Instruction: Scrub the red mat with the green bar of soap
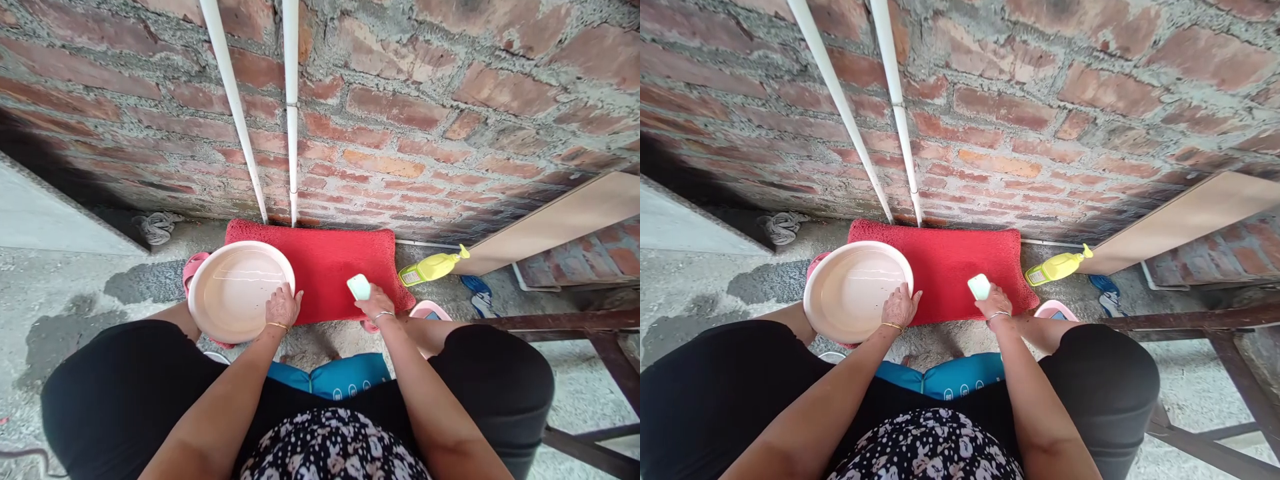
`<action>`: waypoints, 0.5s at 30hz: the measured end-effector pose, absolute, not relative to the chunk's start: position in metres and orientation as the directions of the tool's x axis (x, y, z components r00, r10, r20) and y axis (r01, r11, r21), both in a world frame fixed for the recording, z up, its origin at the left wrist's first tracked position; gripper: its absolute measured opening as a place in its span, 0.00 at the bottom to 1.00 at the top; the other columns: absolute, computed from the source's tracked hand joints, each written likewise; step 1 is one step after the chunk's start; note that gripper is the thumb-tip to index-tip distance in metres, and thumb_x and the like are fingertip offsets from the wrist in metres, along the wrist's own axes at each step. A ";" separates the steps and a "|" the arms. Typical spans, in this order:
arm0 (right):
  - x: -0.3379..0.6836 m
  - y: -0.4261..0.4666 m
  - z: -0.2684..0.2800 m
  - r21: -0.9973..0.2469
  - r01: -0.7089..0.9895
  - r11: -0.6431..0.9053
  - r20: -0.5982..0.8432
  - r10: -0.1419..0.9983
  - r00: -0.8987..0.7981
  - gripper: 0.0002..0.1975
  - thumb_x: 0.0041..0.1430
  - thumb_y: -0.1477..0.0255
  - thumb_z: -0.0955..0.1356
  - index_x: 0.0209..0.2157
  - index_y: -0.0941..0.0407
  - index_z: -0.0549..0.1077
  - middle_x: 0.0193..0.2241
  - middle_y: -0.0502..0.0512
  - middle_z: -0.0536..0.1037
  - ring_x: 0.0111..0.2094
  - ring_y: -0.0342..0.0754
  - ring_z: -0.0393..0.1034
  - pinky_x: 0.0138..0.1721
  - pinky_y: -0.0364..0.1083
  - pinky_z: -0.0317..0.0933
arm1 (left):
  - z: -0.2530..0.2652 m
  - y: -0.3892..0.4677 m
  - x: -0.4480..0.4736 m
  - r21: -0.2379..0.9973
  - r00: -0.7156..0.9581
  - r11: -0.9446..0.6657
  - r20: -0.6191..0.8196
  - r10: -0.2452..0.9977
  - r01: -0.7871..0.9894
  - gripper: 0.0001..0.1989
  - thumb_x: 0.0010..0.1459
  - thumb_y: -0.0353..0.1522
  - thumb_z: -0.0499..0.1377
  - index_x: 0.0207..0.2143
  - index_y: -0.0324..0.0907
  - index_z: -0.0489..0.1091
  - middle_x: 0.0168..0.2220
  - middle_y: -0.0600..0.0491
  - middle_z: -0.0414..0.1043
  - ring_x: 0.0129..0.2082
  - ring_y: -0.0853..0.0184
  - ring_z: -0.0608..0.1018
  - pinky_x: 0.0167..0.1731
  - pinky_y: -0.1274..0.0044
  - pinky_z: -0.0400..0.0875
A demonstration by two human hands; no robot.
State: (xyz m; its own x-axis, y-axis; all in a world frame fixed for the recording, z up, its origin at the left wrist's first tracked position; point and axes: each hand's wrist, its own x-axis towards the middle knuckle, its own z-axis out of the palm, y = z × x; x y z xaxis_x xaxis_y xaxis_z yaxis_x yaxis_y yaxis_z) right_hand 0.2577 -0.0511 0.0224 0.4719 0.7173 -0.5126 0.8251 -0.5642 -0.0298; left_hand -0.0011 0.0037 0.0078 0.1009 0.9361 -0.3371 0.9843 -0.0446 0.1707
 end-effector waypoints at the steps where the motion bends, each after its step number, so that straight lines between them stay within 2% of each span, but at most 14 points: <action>1: 0.245 -0.042 0.020 -0.035 0.841 -0.540 -0.497 0.739 0.454 0.33 0.46 0.60 0.69 0.53 0.56 0.61 0.48 0.62 0.68 0.47 0.55 0.66 0.43 0.49 0.60 | 0.008 0.004 -0.001 0.166 0.100 -0.045 -0.341 0.935 0.985 0.28 0.60 0.48 0.41 0.51 0.37 0.60 0.43 0.41 0.68 0.43 0.58 0.72 0.39 0.68 0.66; 4: 0.230 -0.025 0.012 -0.042 0.873 -0.485 -0.481 0.776 0.408 0.32 0.46 0.62 0.70 0.53 0.56 0.61 0.48 0.62 0.68 0.47 0.55 0.66 0.45 0.49 0.58 | 0.009 0.004 0.000 0.145 0.094 -0.045 -0.350 0.932 0.988 0.28 0.60 0.48 0.41 0.52 0.38 0.60 0.43 0.41 0.69 0.43 0.58 0.72 0.39 0.69 0.66; 6: 0.244 -0.028 0.008 -0.027 0.852 -0.523 -0.493 0.748 0.444 0.32 0.46 0.63 0.70 0.52 0.57 0.61 0.48 0.63 0.68 0.47 0.55 0.66 0.44 0.49 0.59 | 0.009 0.005 0.000 0.133 0.091 -0.047 -0.347 0.933 0.990 0.28 0.60 0.48 0.41 0.52 0.38 0.60 0.43 0.41 0.69 0.43 0.58 0.72 0.38 0.70 0.66; 8: 0.271 -0.042 0.008 0.001 0.776 -0.631 -0.513 0.666 0.542 0.32 0.45 0.62 0.70 0.52 0.58 0.61 0.48 0.63 0.68 0.47 0.56 0.66 0.43 0.50 0.60 | 0.009 0.005 0.001 0.131 0.094 -0.052 -0.341 0.935 0.990 0.28 0.60 0.48 0.41 0.51 0.37 0.60 0.43 0.41 0.69 0.42 0.58 0.73 0.37 0.70 0.66; 12: 0.325 -0.072 0.016 0.070 0.539 -0.839 -0.530 0.426 0.733 0.31 0.46 0.61 0.68 0.51 0.59 0.62 0.49 0.67 0.67 0.48 0.58 0.66 0.42 0.52 0.61 | 0.010 0.005 0.002 0.136 0.092 -0.048 -0.333 0.938 0.990 0.27 0.60 0.48 0.42 0.50 0.37 0.60 0.42 0.41 0.69 0.42 0.58 0.73 0.37 0.70 0.66; 13: 0.330 -0.075 0.018 0.076 0.514 -0.855 -0.523 0.405 0.750 0.31 0.47 0.60 0.68 0.51 0.59 0.61 0.49 0.68 0.67 0.48 0.59 0.66 0.43 0.52 0.61 | 0.010 0.005 0.003 0.136 0.091 -0.047 -0.334 0.938 0.990 0.27 0.60 0.48 0.42 0.50 0.37 0.60 0.42 0.41 0.69 0.42 0.58 0.73 0.37 0.69 0.66; 15: 0.325 -0.073 0.020 0.056 0.533 -0.844 -0.506 0.436 0.744 0.33 0.48 0.59 0.68 0.53 0.58 0.59 0.49 0.67 0.67 0.48 0.59 0.66 0.43 0.52 0.60 | 0.011 0.005 0.003 0.133 0.089 -0.045 -0.345 0.934 0.990 0.27 0.60 0.48 0.42 0.50 0.37 0.60 0.42 0.41 0.69 0.42 0.58 0.73 0.37 0.69 0.66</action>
State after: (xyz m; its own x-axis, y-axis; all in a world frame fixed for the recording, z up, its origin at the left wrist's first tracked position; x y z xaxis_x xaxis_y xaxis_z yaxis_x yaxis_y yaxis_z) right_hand 0.3255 -0.0727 0.0197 0.7440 0.4363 -0.5060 0.5332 -0.8441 0.0561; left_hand 0.0025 0.0046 0.0106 0.0893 0.9344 -0.3448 0.9900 -0.0454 0.1335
